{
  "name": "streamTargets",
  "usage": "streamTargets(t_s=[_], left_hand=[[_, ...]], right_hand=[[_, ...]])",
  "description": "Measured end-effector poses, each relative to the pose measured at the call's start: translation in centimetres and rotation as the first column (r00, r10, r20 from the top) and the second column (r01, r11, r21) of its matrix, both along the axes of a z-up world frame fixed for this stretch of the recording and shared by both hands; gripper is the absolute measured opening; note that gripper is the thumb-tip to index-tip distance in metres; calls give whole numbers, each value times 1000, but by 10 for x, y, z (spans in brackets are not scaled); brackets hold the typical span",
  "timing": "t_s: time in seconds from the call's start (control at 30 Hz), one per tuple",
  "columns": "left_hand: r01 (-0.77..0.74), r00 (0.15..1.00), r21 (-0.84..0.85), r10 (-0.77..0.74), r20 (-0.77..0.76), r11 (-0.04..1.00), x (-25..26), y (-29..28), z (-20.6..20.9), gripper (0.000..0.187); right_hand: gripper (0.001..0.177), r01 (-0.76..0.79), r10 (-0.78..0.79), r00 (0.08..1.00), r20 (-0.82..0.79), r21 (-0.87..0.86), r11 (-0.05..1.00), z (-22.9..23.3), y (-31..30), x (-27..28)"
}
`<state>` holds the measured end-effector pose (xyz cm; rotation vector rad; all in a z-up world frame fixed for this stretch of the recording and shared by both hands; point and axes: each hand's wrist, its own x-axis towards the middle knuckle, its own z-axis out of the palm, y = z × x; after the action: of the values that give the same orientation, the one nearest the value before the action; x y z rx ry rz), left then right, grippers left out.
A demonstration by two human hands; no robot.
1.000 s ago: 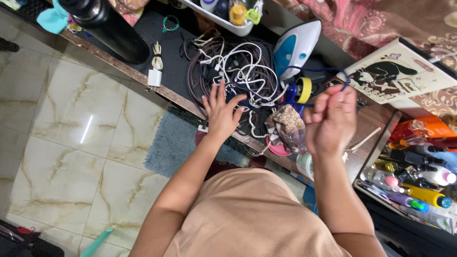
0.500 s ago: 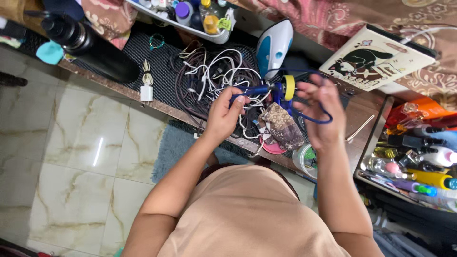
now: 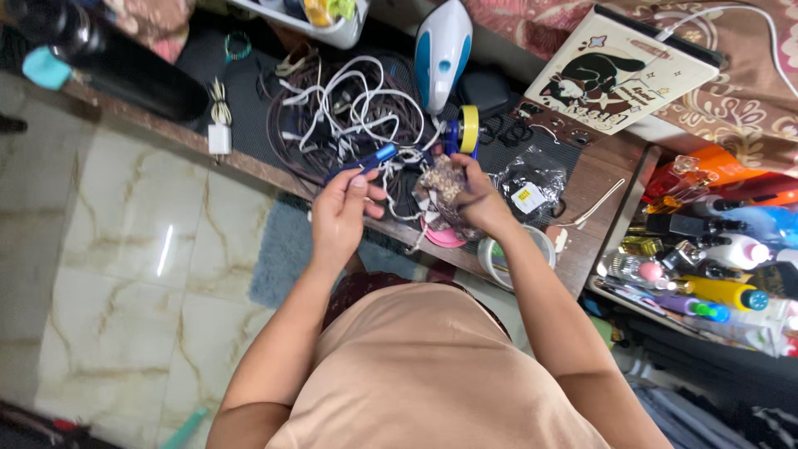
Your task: The person untangles and coils a white USB cable, then picks up a blue cable and wipes it with a patterned cloth. The person continues to wipe and handle the blue cable while standing at a cluttered counter.
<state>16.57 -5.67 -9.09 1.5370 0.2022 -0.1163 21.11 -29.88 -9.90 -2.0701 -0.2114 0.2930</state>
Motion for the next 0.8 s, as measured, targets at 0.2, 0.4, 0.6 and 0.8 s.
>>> streamTargets(t_s=[0.2, 0.4, 0.6, 0.8], left_hand=[[-258, 947, -366, 160, -277, 894, -47, -3, -20, 34], [-268, 942, -695, 30, -334, 667, -80, 8, -23, 28], [-189, 976, -679, 58, -211, 710, -92, 27, -28, 27], [-222, 970, -422, 242, -5, 879, -110, 53, -42, 17]], right_hand=[[100, 57, -26, 991, 132, -241, 969, -2, 8, -11], [73, 57, -75, 991, -108, -156, 986, 4, 10, -16], [62, 232, -134, 967, -217, 533, 814, 19, 18, -34], [63, 328, -117, 930, -349, 638, 697, 29, 61, -70]])
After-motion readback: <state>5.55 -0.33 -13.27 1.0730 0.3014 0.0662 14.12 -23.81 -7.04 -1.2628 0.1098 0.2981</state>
